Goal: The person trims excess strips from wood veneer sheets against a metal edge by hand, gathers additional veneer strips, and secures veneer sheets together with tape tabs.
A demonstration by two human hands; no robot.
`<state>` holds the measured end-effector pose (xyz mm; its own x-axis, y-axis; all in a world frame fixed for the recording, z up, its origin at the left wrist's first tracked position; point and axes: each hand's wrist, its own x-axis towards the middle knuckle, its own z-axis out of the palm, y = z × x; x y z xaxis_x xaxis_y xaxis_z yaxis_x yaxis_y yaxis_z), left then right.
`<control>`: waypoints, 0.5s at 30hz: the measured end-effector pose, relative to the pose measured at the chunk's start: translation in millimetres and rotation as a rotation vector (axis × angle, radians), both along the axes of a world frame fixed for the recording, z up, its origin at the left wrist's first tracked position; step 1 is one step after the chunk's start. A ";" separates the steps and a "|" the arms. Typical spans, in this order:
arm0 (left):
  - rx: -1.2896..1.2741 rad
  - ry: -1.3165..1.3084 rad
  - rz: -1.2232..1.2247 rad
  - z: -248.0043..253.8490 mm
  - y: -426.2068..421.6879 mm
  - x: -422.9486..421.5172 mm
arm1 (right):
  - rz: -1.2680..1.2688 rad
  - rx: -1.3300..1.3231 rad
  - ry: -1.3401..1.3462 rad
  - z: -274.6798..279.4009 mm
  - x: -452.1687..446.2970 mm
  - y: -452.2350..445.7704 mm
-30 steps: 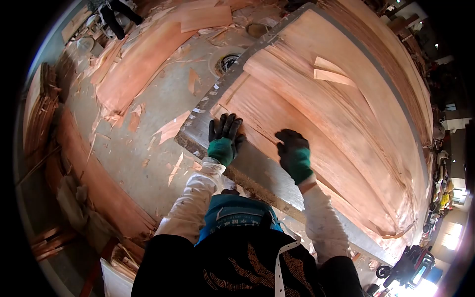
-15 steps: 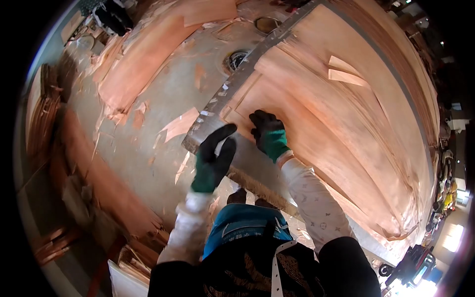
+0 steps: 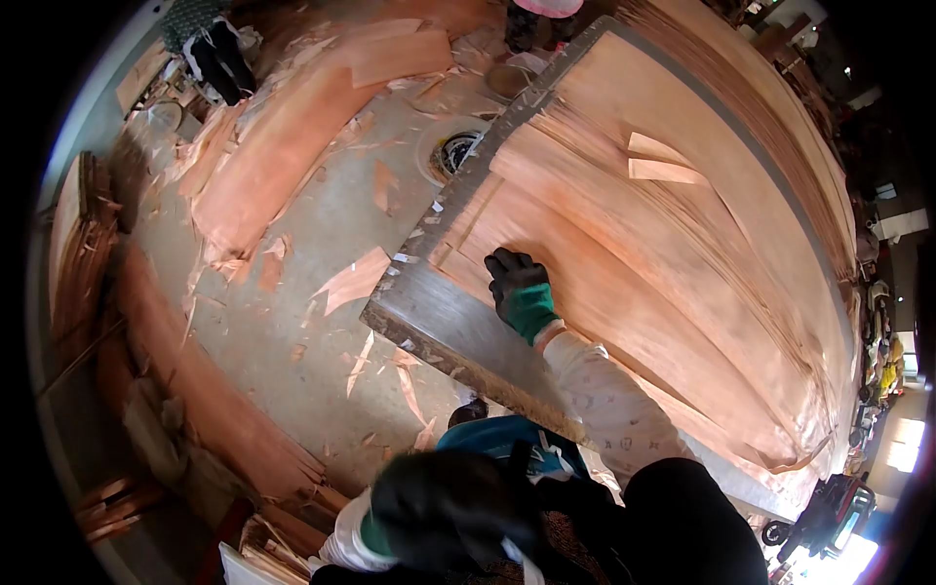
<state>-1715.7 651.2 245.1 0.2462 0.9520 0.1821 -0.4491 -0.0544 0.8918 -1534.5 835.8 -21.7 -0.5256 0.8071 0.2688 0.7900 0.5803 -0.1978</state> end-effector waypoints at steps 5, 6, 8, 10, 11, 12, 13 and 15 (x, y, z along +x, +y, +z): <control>-0.580 -0.311 0.410 -104.3 30.9 -1.0 | 0.001 -0.005 0.016 1.7 1.2 1.8; -0.529 -0.449 0.355 -134.1 37.2 -10.4 | -0.006 0.009 0.023 0.0 1.7 2.7; -0.624 -0.437 0.409 -173.8 44.7 -26.5 | -0.016 0.029 0.034 -3.7 2.5 2.4; -0.704 -0.328 0.427 -202.0 55.8 -34.5 | -0.014 0.010 0.021 -2.5 3.4 3.0; -0.765 -0.264 0.461 -203.7 63.0 -33.8 | -0.011 0.002 0.014 -1.8 3.5 2.8; -0.816 -0.204 0.576 -207.4 73.5 -27.2 | -0.011 -0.001 0.024 -1.3 3.6 3.5; -0.757 -0.092 0.528 -214.7 81.7 -28.5 | -0.012 -0.005 0.033 -1.1 3.9 3.2; -0.714 0.021 0.520 -218.2 97.0 -22.7 | -0.012 -0.016 0.057 -1.7 4.0 3.7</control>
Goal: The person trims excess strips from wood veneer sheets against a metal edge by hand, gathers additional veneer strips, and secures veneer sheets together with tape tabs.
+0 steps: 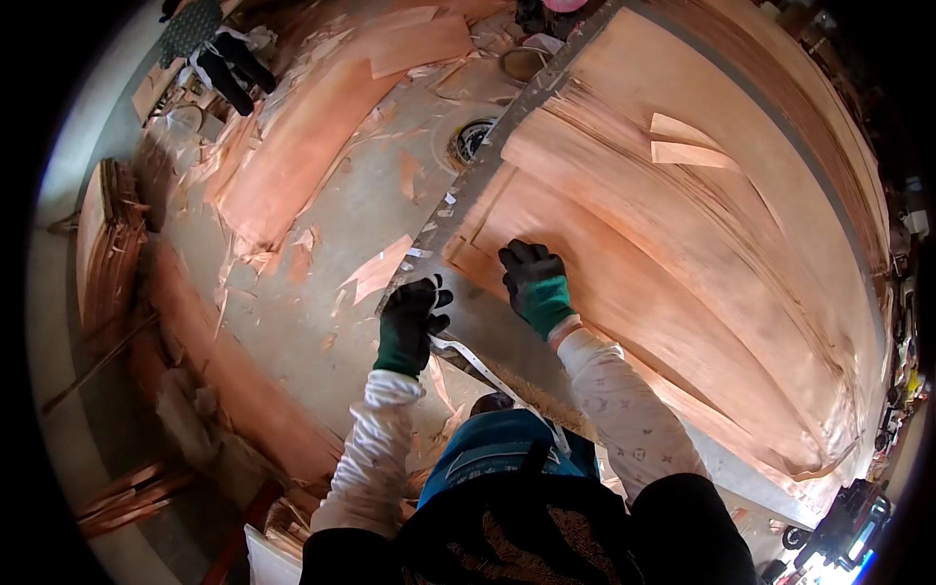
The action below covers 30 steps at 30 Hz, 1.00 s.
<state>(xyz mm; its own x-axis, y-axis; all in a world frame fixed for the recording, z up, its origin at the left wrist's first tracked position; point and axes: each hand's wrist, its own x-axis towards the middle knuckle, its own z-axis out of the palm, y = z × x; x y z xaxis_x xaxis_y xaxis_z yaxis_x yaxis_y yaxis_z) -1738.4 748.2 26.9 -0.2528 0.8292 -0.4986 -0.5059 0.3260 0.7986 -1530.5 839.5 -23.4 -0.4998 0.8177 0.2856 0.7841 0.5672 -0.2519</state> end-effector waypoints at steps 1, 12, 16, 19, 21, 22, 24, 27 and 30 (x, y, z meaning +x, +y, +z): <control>-0.010 0.045 -0.084 -3.9 10.0 -3.5 | 0.003 -0.007 0.016 0.0 -0.2 0.4; 0.117 0.665 -0.405 -49.4 113.3 20.7 | 0.037 -0.081 0.081 4.5 3.4 6.0; 0.250 0.871 -0.504 -77.4 118.1 5.4 | 0.050 -0.181 0.046 9.2 5.2 10.3; 0.024 0.674 -0.413 -36.7 108.9 17.6 | 0.050 -0.139 0.089 8.7 4.0 10.0; 0.034 0.645 -0.399 -37.5 105.2 12.3 | 0.041 -0.088 0.097 8.0 4.5 12.5; 0.022 0.641 -0.410 -34.7 103.1 12.1 | 0.034 -0.063 0.085 9.0 4.4 12.4; -0.006 0.635 -0.431 -30.8 97.6 10.4 | 0.043 -0.042 0.026 9.1 3.3 13.9; 0.056 0.643 -0.356 -35.0 90.3 12.7 | 0.098 -0.048 -0.084 14.1 -0.4 22.4; -0.042 0.590 -0.310 -29.5 90.8 15.3 | 0.190 -0.081 -0.197 22.5 -5.4 33.0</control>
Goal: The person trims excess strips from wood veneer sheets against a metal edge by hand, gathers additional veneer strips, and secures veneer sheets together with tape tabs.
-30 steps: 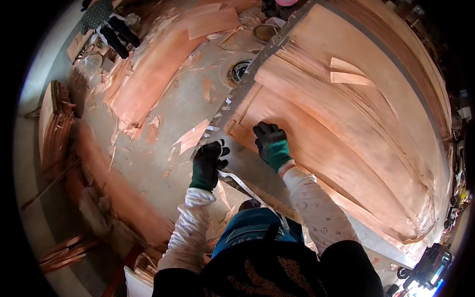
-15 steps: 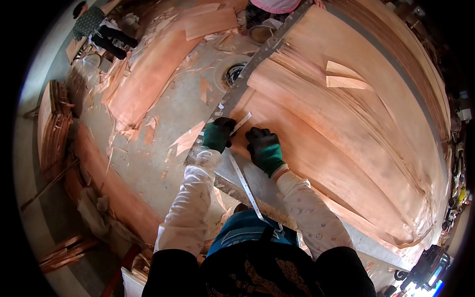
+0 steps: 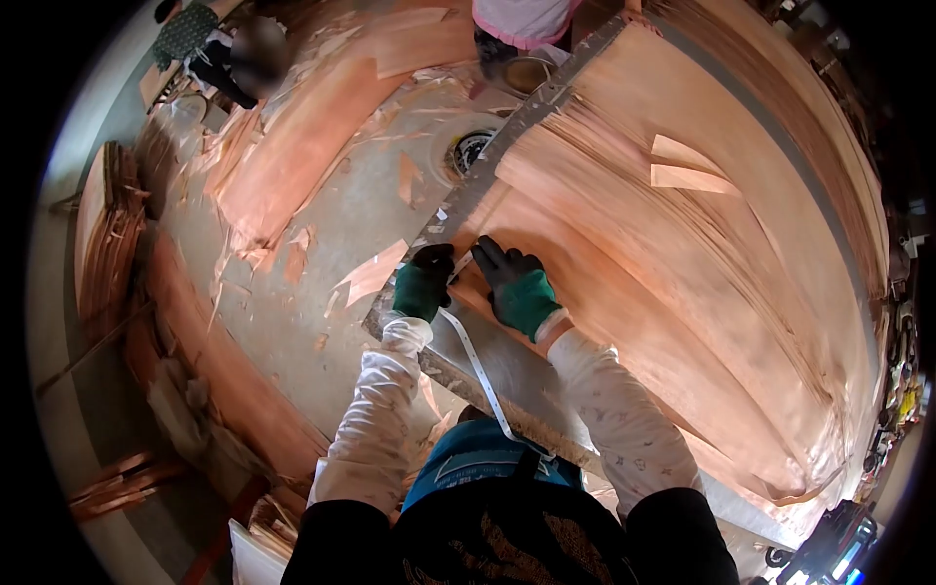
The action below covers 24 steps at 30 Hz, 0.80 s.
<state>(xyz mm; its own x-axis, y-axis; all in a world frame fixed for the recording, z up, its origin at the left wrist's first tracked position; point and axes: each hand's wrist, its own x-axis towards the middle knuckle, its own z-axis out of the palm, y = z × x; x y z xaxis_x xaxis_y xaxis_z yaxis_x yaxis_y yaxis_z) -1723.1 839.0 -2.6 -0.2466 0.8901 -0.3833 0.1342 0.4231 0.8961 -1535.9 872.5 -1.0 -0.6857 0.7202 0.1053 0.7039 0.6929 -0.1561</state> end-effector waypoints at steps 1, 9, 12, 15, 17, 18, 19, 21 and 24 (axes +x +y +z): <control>0.019 0.040 -0.020 -1.6 -1.8 -2.3 | 0.039 -0.030 -0.084 4.7 -2.2 4.2; -0.150 -0.222 0.062 -5.3 -32.3 -18.9 | 0.106 -0.006 -0.267 2.7 -11.5 6.5; -0.128 -0.302 0.075 -20.8 -31.4 -28.6 | 0.105 0.018 -0.293 6.0 -14.0 5.9; -0.045 -0.261 -0.019 -27.0 -29.2 -43.2 | 0.083 -0.008 -0.281 4.6 -14.8 4.6; 0.004 -0.430 0.097 2.3 -36.9 -29.0 | 0.064 0.011 -0.205 -3.4 -13.0 5.1; 0.029 -0.512 0.156 10.2 -39.9 -24.4 | 0.060 -0.015 -0.168 -5.0 -11.3 5.4; 0.021 -0.450 0.059 14.4 -41.2 -25.8 | 0.056 -0.037 -0.132 -4.4 -9.7 6.7; -0.079 -0.475 0.076 23.6 -43.9 -17.0 | 0.050 -0.059 -0.099 -3.8 -9.3 6.6; -0.178 -0.369 -0.038 21.2 -46.0 -15.3 | 0.046 -0.055 -0.110 -1.8 -8.7 5.0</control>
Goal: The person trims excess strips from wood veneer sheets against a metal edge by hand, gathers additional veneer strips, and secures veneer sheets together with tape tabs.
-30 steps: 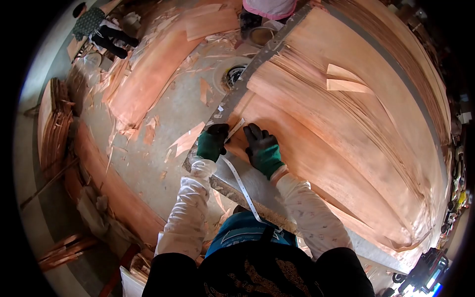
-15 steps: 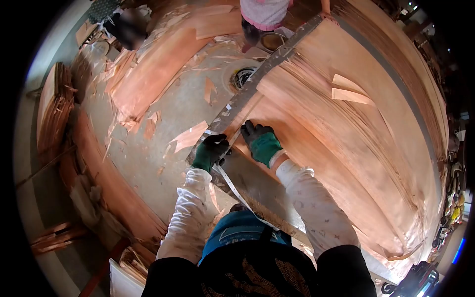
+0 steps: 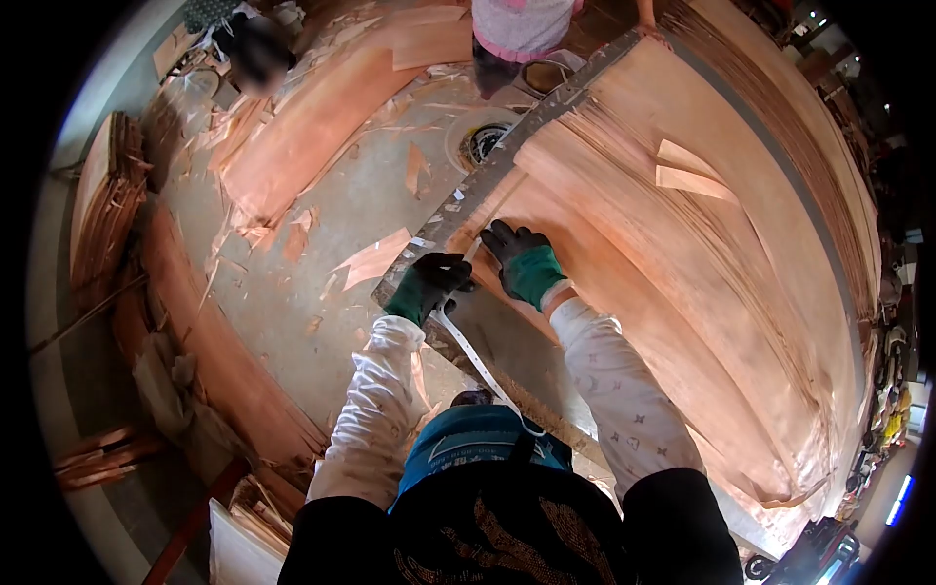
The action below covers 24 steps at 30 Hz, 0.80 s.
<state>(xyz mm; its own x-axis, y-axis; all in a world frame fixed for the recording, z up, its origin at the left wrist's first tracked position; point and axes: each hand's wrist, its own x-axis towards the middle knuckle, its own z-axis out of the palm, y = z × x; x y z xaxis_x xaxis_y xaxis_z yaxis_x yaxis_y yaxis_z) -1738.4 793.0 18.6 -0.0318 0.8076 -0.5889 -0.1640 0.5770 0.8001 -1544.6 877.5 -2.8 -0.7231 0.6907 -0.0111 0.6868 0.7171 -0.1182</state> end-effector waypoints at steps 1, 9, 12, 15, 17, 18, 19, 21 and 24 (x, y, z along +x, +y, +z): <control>-0.019 0.019 -0.041 -0.7 0.7 -0.9 | 0.000 0.000 -0.003 1.3 0.3 -0.7; 0.071 0.180 -0.142 -21.7 -1.5 -13.8 | 0.019 0.042 -0.103 4.2 -2.9 -1.2; 0.064 0.217 -0.195 -28.4 3.7 -21.8 | 0.029 0.059 -0.126 -1.4 -2.6 0.3; 0.046 0.320 -0.270 -32.1 9.9 -25.9 | 0.039 0.090 -0.141 -0.3 -1.5 -2.2; 0.002 0.492 -0.356 -26.3 15.5 -20.9 | 0.049 0.118 -0.141 -1.1 -1.0 -4.0; 0.019 0.428 -0.330 -27.1 14.4 -21.6 | 0.055 0.113 -0.152 -1.3 -0.8 -4.0; 0.037 0.365 -0.304 -28.6 11.8 -23.2 | 0.061 0.109 -0.163 1.5 -1.2 -3.9; 0.051 0.289 -0.273 -31.9 11.7 -24.0 | 0.057 0.147 -0.171 3.3 -3.6 -3.7; 0.072 0.324 -0.304 -45.3 15.3 -27.0 | 0.060 0.254 -0.126 -7.1 -11.8 -7.5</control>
